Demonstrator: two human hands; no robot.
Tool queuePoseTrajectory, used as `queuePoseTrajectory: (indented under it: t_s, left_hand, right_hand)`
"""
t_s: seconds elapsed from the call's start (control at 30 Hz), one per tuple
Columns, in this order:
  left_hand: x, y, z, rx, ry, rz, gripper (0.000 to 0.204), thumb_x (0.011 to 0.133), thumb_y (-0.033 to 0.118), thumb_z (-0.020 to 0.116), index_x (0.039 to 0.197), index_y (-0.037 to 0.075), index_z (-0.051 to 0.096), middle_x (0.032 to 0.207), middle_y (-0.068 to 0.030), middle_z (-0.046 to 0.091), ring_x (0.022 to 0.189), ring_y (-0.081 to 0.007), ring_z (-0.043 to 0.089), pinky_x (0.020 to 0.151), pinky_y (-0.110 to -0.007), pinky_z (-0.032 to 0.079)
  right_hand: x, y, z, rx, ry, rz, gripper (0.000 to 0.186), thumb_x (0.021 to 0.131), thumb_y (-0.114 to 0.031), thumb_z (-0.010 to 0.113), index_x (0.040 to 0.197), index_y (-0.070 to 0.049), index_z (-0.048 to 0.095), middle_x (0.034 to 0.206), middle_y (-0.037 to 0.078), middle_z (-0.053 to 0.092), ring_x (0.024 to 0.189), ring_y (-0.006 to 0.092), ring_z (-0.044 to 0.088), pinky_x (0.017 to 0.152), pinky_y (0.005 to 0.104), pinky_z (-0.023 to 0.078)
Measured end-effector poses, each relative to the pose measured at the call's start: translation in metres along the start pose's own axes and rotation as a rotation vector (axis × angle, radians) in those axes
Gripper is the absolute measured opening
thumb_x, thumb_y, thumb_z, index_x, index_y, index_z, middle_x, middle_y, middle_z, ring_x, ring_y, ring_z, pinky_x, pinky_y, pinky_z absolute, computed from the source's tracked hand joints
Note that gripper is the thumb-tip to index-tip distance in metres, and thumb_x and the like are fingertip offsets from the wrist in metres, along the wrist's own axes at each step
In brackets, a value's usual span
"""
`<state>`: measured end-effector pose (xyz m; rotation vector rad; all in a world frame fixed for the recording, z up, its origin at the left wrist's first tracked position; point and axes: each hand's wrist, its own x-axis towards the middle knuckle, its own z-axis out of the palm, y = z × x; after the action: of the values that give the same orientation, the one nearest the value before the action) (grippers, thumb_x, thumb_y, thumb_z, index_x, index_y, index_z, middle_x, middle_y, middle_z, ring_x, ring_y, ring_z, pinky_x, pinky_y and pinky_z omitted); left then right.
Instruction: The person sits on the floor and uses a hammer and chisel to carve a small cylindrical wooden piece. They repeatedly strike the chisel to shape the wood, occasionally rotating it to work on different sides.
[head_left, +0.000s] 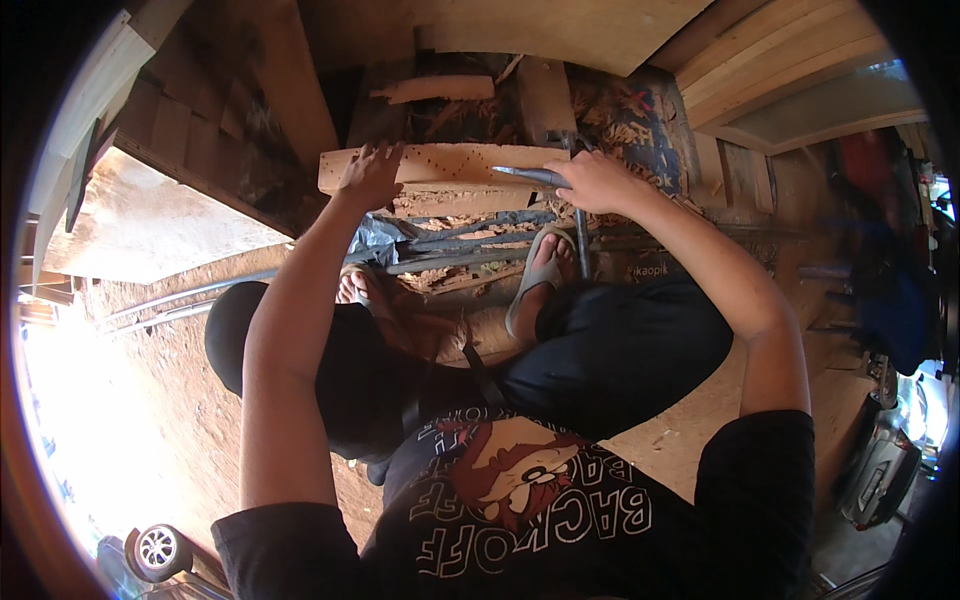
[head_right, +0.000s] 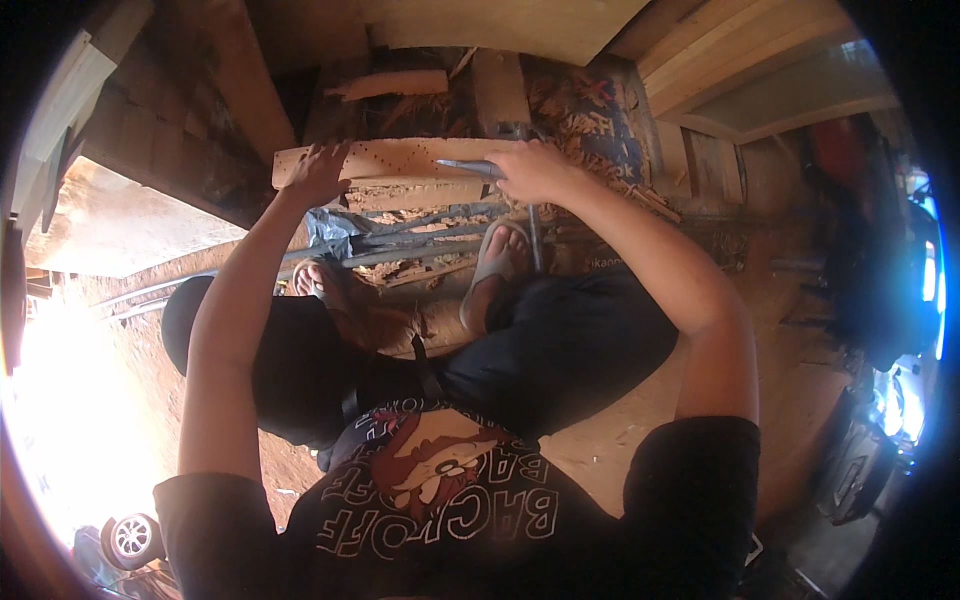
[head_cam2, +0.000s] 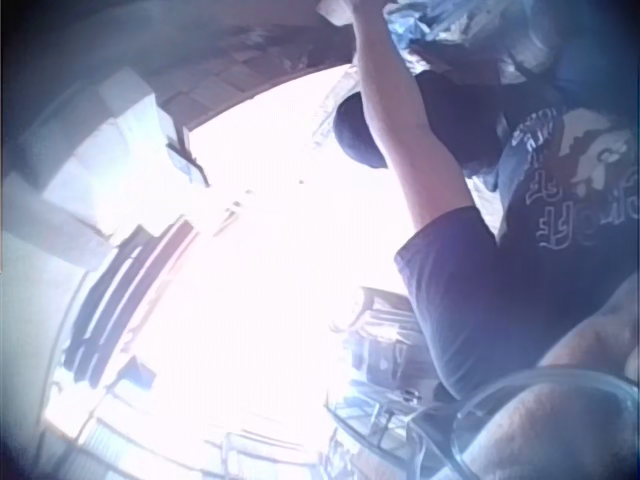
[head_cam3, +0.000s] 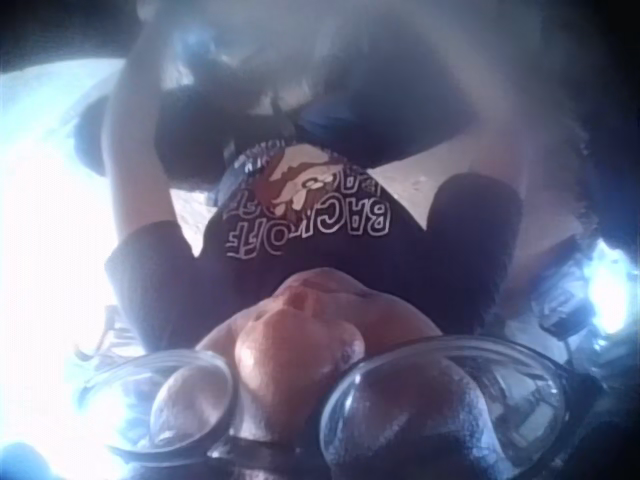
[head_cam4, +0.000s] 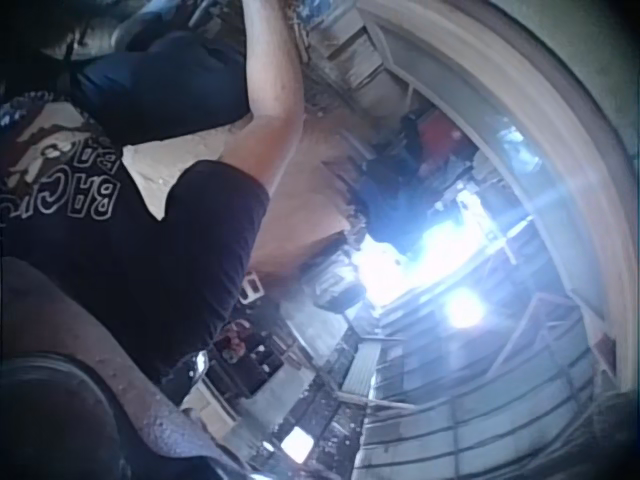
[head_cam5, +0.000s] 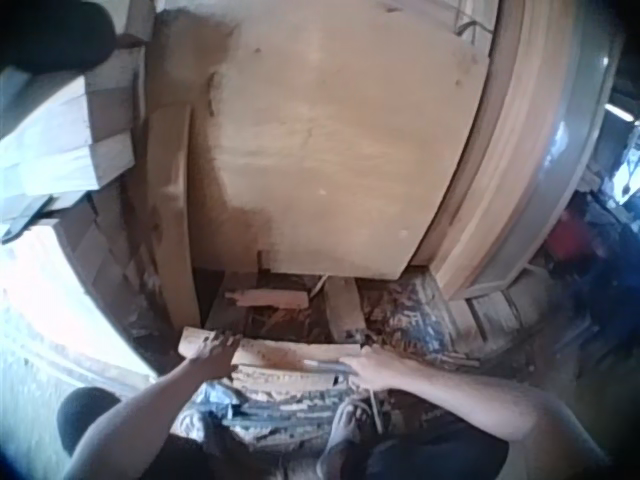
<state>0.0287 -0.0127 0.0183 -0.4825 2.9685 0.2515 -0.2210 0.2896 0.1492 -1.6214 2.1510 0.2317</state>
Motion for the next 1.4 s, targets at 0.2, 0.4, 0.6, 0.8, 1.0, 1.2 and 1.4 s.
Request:
queuePoseTrajectory:
  t_s: [0.2,0.4,0.6,0.8,1.0,1.2,1.4]
  left_hand:
    - [0.006,-0.001,0.003,0.047,-0.029,-0.016,0.082,0.084,0.025,0.078,0.156,0.011,0.039,0.147,-0.0193,0.051,0.135,-0.0425,0.050,0.108,-0.054,0.050]
    - [0.004,0.005,-0.010,0.053,-0.135,-0.057,0.090,0.089,0.029,0.077,0.162,0.009,0.030,0.156,-0.0227,0.044,0.141,-0.0444,0.045,0.117,-0.052,0.042]
    - [0.003,0.009,-0.012,0.035,-0.109,-0.063,0.087,0.089,0.031,0.077,0.161,0.011,0.033,0.155,-0.0211,0.045,0.141,-0.0431,0.045,0.114,-0.054,0.045]
    - [0.009,0.008,-0.005,0.039,-0.126,-0.064,0.089,0.089,0.034,0.078,0.161,0.008,0.032,0.157,-0.0234,0.042,0.140,-0.0446,0.045,0.113,-0.056,0.045]
    - [0.007,0.030,-0.022,0.008,-0.036,-0.019,0.091,0.092,0.038,0.076,0.164,0.013,0.028,0.165,-0.0223,0.033,0.152,-0.0452,0.033,0.119,-0.059,0.038]
    - [0.037,0.094,-0.073,-0.397,0.202,0.243,0.103,0.080,0.042,0.087,0.163,0.015,0.032,0.162,-0.0207,0.042,0.148,-0.0436,0.040,0.123,-0.049,0.036]
    - [0.050,0.122,-0.075,-0.704,0.042,0.136,0.089,0.076,0.033,0.091,0.149,0.003,0.050,0.142,-0.0218,0.063,0.136,-0.0372,0.057,0.114,-0.046,0.045]
  right_hand:
    - [0.004,0.003,-0.001,-0.036,0.000,-0.014,0.049,0.089,-0.024,0.072,0.137,-0.014,0.066,0.106,0.026,0.073,0.102,0.0451,0.071,0.092,0.0546,0.056]
    - [0.001,0.005,-0.001,-0.047,0.000,0.011,0.049,0.088,-0.021,0.072,0.137,-0.016,0.068,0.108,0.025,0.074,0.102,0.0448,0.071,0.094,0.0541,0.056]
    - [0.000,0.000,-0.009,-0.100,-0.074,0.048,0.049,0.089,-0.021,0.070,0.138,-0.017,0.068,0.117,0.024,0.073,0.109,0.0421,0.070,0.097,0.0532,0.056]
    - [0.006,-0.009,-0.012,-0.216,-0.012,0.015,0.049,0.088,-0.018,0.071,0.136,-0.014,0.070,0.113,0.024,0.074,0.108,0.0422,0.071,0.095,0.0518,0.056]
    - [0.009,-0.026,-0.023,-0.291,-0.033,0.006,0.050,0.085,-0.014,0.072,0.135,-0.013,0.070,0.119,0.023,0.070,0.109,0.0409,0.070,0.095,0.0498,0.056]
    - [0.025,-0.044,-0.050,-0.187,0.186,-0.078,0.059,0.074,-0.015,0.083,0.131,-0.013,0.071,0.115,0.019,0.068,0.101,0.0402,0.072,0.087,0.0526,0.058]
    - [0.062,-0.043,-0.049,0.012,0.541,0.009,0.040,0.090,-0.037,0.073,0.120,-0.012,0.073,0.117,0.015,0.068,0.107,0.0379,0.069,0.092,0.0517,0.055]
